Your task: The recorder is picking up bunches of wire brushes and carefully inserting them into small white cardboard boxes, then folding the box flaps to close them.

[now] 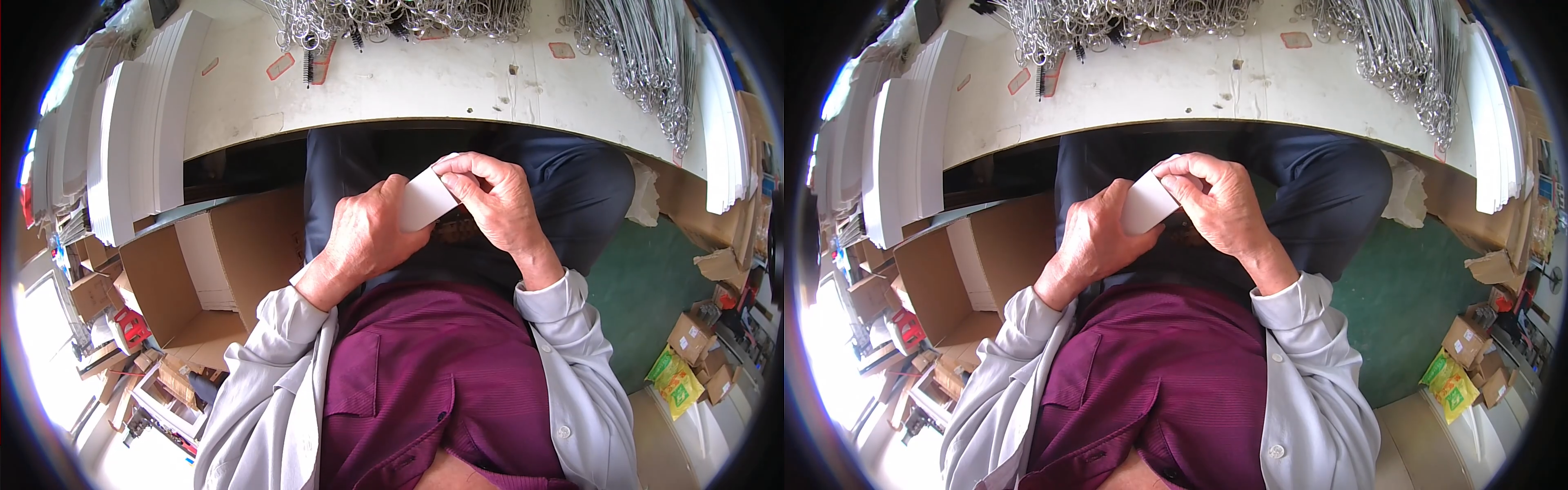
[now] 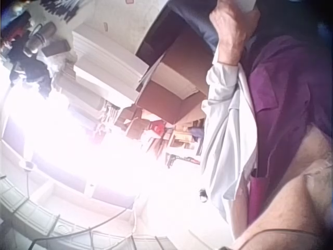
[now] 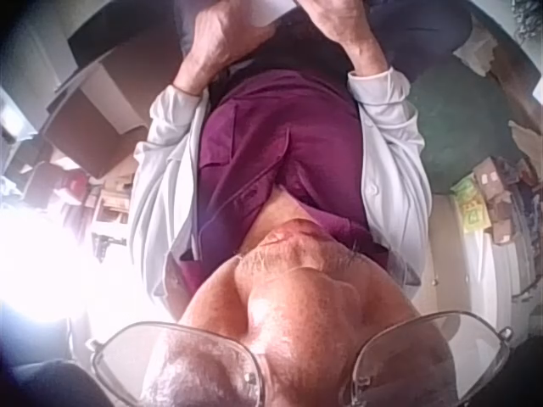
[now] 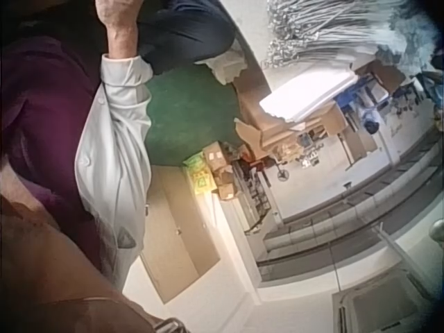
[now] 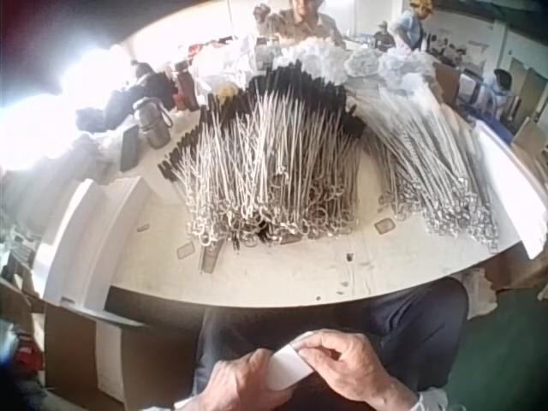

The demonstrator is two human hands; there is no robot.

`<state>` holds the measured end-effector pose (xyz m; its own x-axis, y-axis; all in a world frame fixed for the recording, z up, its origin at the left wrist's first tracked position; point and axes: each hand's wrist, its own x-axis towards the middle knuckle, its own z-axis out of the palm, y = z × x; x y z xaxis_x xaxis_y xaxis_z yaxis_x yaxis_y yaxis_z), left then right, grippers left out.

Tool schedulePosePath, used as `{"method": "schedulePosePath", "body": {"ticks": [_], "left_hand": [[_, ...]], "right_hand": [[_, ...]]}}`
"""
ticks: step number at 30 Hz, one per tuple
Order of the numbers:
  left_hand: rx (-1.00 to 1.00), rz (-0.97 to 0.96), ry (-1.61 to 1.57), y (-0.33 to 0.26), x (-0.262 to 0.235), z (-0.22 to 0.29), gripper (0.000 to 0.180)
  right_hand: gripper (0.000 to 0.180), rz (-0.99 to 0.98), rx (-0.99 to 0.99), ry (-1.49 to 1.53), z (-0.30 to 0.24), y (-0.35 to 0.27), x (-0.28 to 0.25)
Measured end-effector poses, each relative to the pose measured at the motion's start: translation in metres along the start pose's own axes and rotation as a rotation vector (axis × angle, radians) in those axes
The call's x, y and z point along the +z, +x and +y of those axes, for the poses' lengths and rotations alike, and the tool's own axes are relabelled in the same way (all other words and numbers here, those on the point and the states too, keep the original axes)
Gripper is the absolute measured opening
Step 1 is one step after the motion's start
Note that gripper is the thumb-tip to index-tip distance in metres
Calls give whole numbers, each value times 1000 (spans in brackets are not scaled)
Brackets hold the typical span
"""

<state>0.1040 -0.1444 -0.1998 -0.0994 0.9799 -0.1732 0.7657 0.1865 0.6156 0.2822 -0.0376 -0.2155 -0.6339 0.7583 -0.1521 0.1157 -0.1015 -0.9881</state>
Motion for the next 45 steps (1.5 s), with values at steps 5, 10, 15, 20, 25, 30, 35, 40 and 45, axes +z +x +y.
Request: {"method": "schedulePosePath", "body": {"ticks": [5, 10, 15, 20, 25, 30, 35, 40, 45], "left_hand": [[-8, 5, 3, 1, 2, 1, 43], [2, 22, 4, 2, 4, 0, 41], [-1, 25, 9, 2, 4, 0, 41], [-3, 22, 9, 1, 4, 0, 42], [-3, 21, 4, 1, 4, 1, 42], [-1, 34, -4, 1, 2, 1, 42], [3, 43, -16, 0, 1, 1, 41], [8, 55, -32, 0, -5, 2, 43], [16, 80, -27, 1, -13, 2, 46]], "right_hand": [[11, -9, -33, -29, 5, 0, 0], [11, -16, -39, -40, 5, 1, 0], [12, 14, -5, 19, 4, 2, 3], [10, 16, 71, 88, 2, 1, 2], [9, 52, 59, 93, 3, 2, 5], [8, 145, 54, 146, 3, 2, 12], [10, 155, 35, 181, -1, 2, 13], [12, 138, -53, 15, -8, -2, 12], [23, 141, -86, 115, -11, -6, 8]]}}
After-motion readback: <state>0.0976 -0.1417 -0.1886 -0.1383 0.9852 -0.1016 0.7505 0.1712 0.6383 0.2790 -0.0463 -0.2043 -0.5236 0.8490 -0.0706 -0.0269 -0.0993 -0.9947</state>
